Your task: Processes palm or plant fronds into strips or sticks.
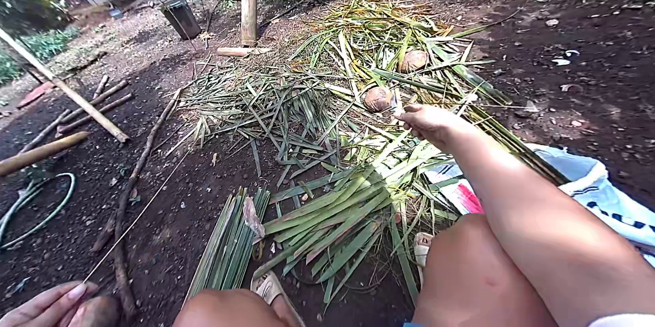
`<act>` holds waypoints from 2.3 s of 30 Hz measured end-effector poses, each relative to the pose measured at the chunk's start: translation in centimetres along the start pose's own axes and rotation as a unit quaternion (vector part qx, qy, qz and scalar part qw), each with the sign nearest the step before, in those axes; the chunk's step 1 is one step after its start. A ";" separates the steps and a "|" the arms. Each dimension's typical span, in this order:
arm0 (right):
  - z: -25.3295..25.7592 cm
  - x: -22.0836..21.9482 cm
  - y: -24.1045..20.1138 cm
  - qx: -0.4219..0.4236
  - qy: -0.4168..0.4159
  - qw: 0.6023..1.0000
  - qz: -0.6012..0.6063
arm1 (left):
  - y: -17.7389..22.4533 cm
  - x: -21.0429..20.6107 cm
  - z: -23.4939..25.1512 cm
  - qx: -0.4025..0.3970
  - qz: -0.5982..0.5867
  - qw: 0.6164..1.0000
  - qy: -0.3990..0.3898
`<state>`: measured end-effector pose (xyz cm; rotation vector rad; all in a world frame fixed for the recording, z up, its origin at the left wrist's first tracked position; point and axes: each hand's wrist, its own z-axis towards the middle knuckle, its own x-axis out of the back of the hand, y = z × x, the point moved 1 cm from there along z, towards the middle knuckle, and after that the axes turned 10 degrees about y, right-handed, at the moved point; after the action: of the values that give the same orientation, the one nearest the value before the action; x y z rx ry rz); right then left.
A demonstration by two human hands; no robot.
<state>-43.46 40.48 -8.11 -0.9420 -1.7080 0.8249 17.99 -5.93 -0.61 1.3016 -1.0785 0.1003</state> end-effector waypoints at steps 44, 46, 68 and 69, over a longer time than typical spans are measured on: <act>-17.1 -11.9 -5.4 0.376 -0.076 0.898 -0.214 | 27.2 -32.7 2.5 -0.291 -0.386 0.862 0.153; -17.0 -12.2 -5.5 0.375 -0.075 0.891 -0.246 | 27.0 -32.7 2.6 -0.315 -0.378 0.855 0.163; -17.3 -10.8 -6.4 0.505 -0.062 0.836 -0.204 | 25.7 -28.9 2.3 -0.493 -0.248 0.817 0.170; -16.8 -10.9 -6.2 0.502 -0.062 0.834 -0.222 | 25.7 -28.9 2.3 -0.495 -0.244 0.816 0.171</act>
<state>-26.41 29.60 -2.57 0.2275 -1.2163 1.2595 -14.59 14.99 -2.14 0.5151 -0.3238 -0.5403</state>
